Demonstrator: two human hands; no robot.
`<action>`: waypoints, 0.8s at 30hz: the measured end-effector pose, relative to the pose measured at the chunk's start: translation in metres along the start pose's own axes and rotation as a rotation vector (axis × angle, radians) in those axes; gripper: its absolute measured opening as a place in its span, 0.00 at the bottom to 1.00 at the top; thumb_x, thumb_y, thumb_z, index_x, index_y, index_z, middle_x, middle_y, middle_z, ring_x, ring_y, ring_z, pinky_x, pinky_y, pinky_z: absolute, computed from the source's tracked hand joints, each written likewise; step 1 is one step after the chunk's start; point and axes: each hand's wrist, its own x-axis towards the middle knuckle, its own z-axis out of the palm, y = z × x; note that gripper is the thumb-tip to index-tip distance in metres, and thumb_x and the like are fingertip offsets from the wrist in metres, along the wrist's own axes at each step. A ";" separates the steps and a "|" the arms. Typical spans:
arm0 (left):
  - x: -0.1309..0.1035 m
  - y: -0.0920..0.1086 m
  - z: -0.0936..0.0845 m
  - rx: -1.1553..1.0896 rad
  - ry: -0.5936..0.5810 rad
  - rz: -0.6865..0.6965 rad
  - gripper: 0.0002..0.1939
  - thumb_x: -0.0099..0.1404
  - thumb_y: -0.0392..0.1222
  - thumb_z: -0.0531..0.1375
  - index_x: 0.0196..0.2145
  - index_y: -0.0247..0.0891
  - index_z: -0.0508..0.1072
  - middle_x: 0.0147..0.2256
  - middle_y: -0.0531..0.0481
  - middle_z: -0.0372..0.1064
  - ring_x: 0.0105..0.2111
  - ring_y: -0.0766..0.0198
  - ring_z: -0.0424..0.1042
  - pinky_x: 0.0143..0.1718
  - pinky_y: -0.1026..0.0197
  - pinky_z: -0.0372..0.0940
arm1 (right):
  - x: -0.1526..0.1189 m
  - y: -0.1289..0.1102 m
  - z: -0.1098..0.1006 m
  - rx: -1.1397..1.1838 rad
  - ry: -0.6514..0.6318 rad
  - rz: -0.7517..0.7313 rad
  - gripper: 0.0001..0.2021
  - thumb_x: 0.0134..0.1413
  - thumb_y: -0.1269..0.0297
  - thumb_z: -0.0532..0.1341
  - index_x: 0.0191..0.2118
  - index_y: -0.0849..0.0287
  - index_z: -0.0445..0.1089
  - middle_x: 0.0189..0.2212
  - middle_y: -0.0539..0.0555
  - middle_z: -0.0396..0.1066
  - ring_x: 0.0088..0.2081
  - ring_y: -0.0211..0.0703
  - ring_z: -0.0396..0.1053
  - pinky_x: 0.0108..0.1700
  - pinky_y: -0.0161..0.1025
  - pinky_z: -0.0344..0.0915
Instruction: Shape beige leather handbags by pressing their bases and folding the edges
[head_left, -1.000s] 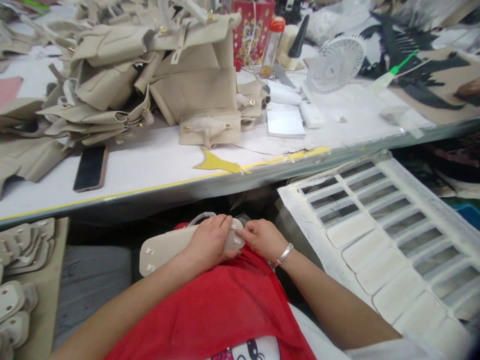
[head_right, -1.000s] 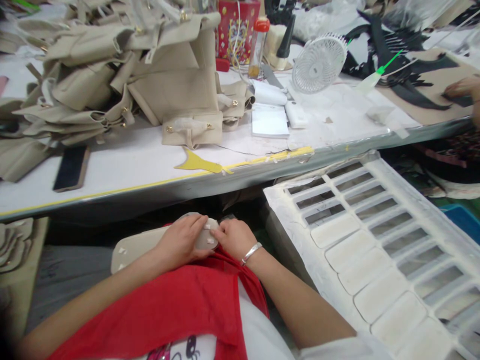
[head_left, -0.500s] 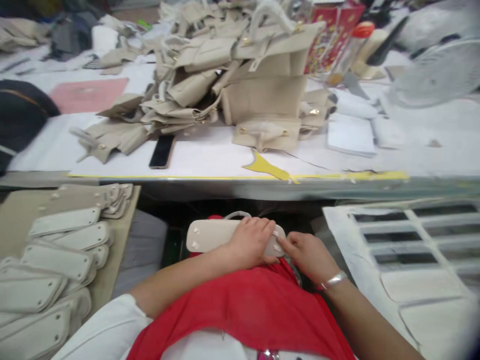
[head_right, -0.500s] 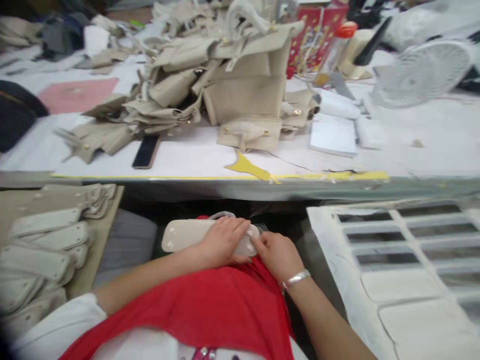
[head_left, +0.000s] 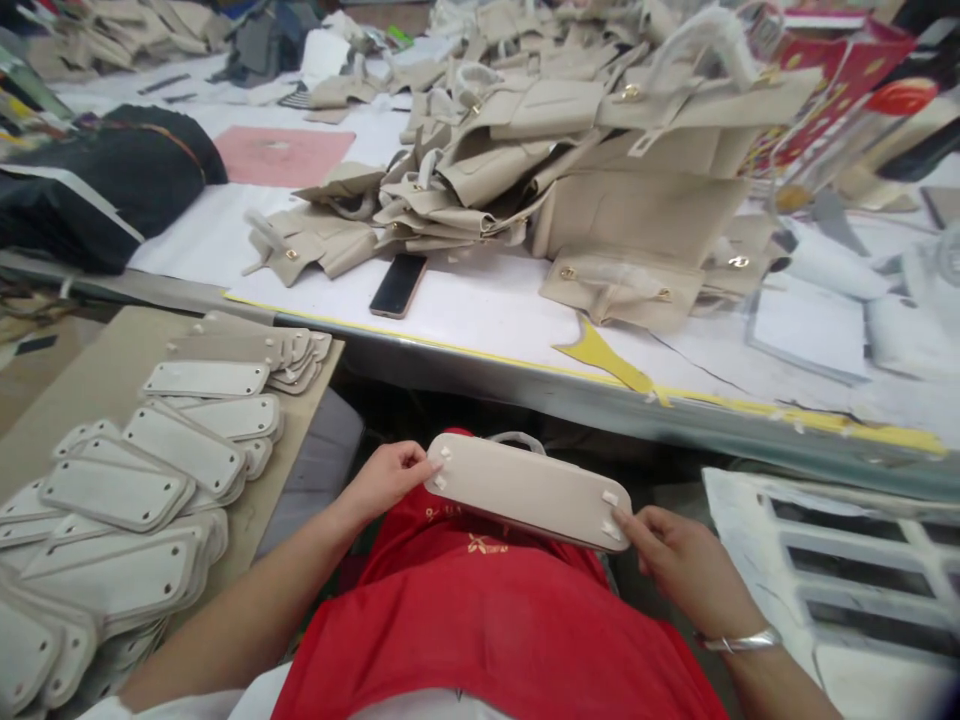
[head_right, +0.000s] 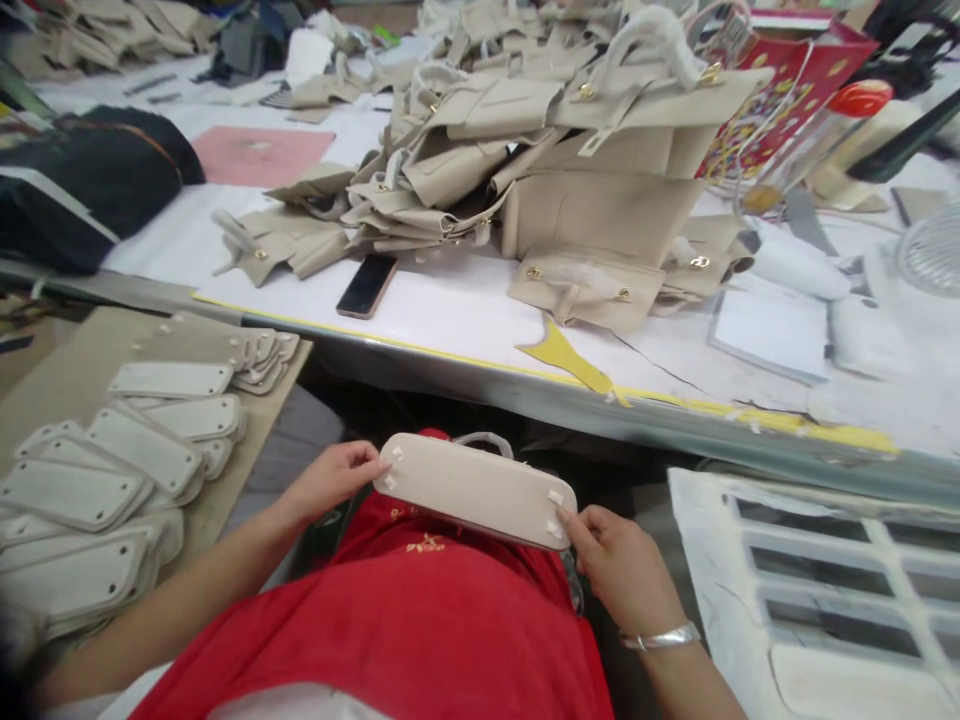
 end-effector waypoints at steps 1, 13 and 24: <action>0.000 0.003 0.001 -0.019 -0.010 -0.005 0.20 0.56 0.55 0.57 0.23 0.34 0.66 0.19 0.56 0.60 0.20 0.71 0.56 0.21 0.68 0.51 | 0.000 0.000 0.000 -0.002 0.002 0.000 0.25 0.52 0.41 0.49 0.18 0.57 0.60 0.12 0.49 0.64 0.14 0.37 0.60 0.19 0.34 0.52; 0.016 -0.014 0.000 -0.013 0.002 0.108 0.20 0.57 0.55 0.56 0.23 0.33 0.68 0.21 0.54 0.63 0.23 0.69 0.59 0.24 0.68 0.54 | -0.003 -0.009 0.002 0.022 -0.009 0.067 0.24 0.50 0.40 0.50 0.18 0.56 0.60 0.12 0.48 0.63 0.14 0.37 0.60 0.19 0.34 0.54; 0.020 -0.019 -0.002 0.061 0.034 0.110 0.20 0.56 0.55 0.57 0.22 0.33 0.70 0.20 0.53 0.64 0.22 0.69 0.60 0.22 0.68 0.52 | 0.000 -0.009 0.003 0.032 -0.056 0.093 0.25 0.48 0.38 0.51 0.19 0.56 0.60 0.12 0.48 0.63 0.15 0.37 0.59 0.19 0.34 0.55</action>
